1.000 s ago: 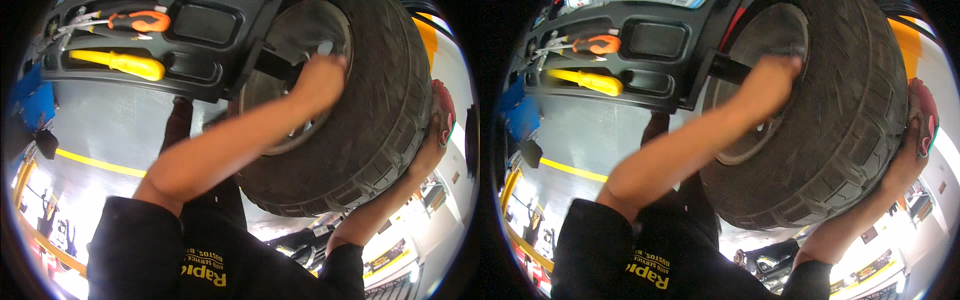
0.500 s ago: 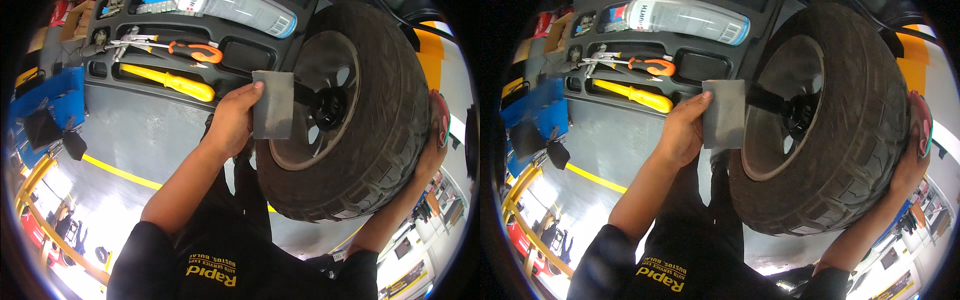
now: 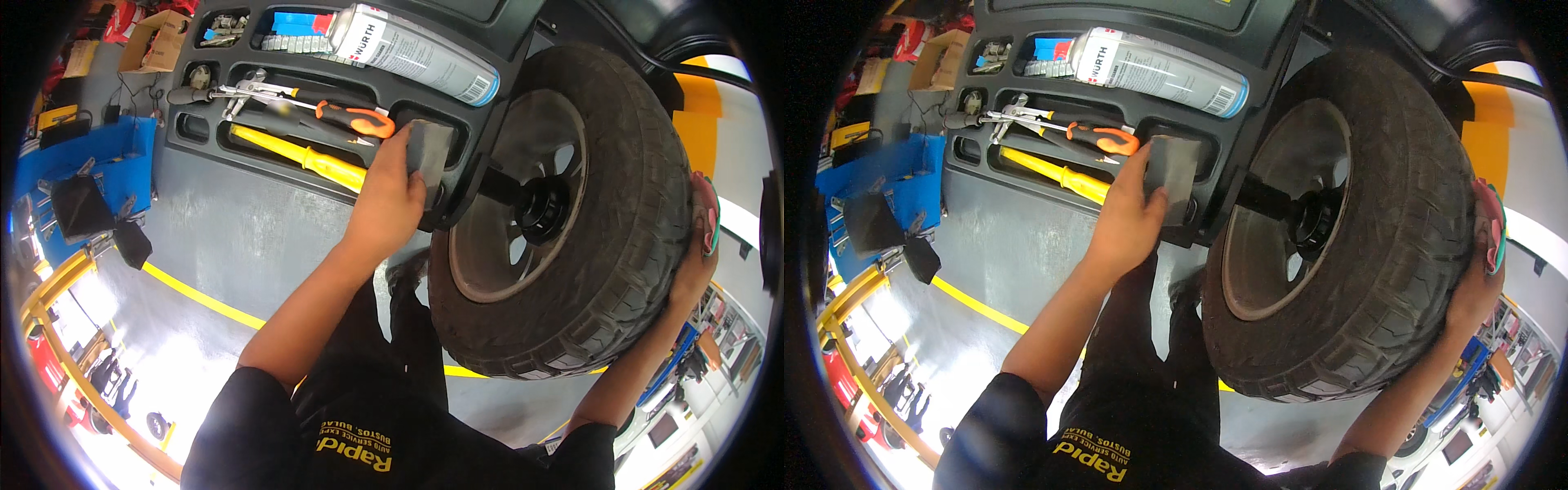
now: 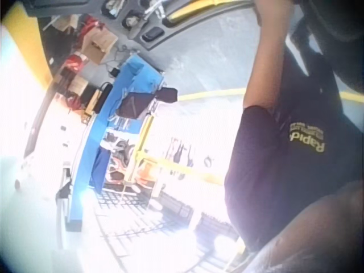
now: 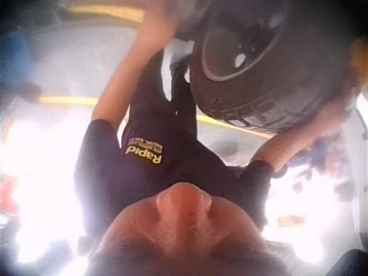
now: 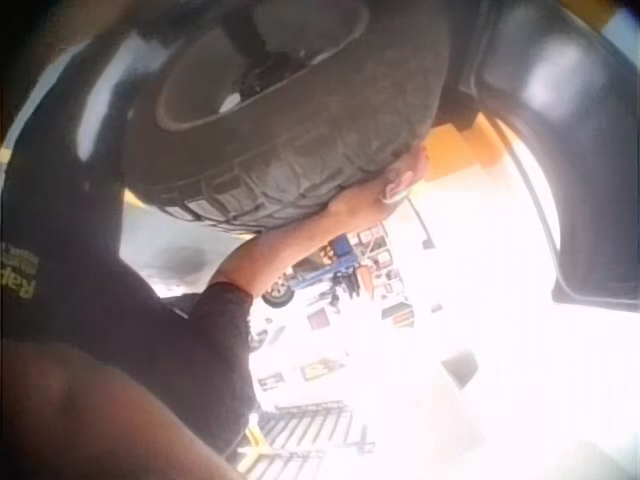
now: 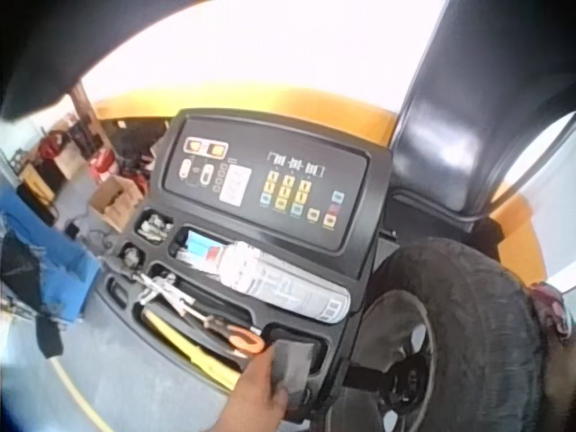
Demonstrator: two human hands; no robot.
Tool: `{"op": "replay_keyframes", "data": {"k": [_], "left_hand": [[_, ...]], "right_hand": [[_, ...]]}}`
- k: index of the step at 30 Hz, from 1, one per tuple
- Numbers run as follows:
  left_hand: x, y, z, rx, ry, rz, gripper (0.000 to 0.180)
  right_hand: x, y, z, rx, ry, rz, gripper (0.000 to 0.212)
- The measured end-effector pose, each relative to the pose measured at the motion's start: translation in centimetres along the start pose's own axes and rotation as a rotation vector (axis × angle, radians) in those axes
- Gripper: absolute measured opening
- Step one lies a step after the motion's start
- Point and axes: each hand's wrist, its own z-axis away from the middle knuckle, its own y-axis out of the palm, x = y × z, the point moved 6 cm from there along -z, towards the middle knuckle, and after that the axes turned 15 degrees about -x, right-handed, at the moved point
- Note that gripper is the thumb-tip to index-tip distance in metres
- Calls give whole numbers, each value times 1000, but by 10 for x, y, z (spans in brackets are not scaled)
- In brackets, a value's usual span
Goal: The person walks through a garage, retrieves a cloth, and cleans the rim of a tire mounted on a balancing machine using a spray cleaner and sandpaper. They then apply a small weight to the rim.
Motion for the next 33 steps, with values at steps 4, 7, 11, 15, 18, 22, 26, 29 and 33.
{"op": "replay_keyframes", "data": {"k": [4, 7, 11, 15, 18, 22, 26, 29, 33], "left_hand": [[-25, 3, -8, 26, 88, -24, 56], [-32, 7, -11, 82, 105, -82, 49], [-17, 6, -7, 71, 219, -194, 44], [-8, 24, -1, 35, 351, -364, 46], [-18, 28, 1, 49, 406, -505, 52], [-20, 21, 6, 76, 431, -656, 58], [-22, 22, 6, 68, 465, -671, 62], [-21, 28, 4, 31, 469, -609, 59], [-42, 6, -2, -14, 401, -353, 48]], "right_hand": [[-9, -4, 4, -76, 39, 45, 40], [-15, -8, 5, -137, 118, 30, 39], [-13, -8, 3, -123, 51, 3, 40], [-9, -6, 2, -85, 14, -106, 39], [-14, -7, 3, -59, 53, 4, 41], [-15, -9, 4, -65, 0, 116, 41], [-56, -23, 8, -174, 59, 257, 39], [-46, -22, 9, -140, 46, 156, 38], [-39, -18, 6, -168, 25, 76, 35]]}}
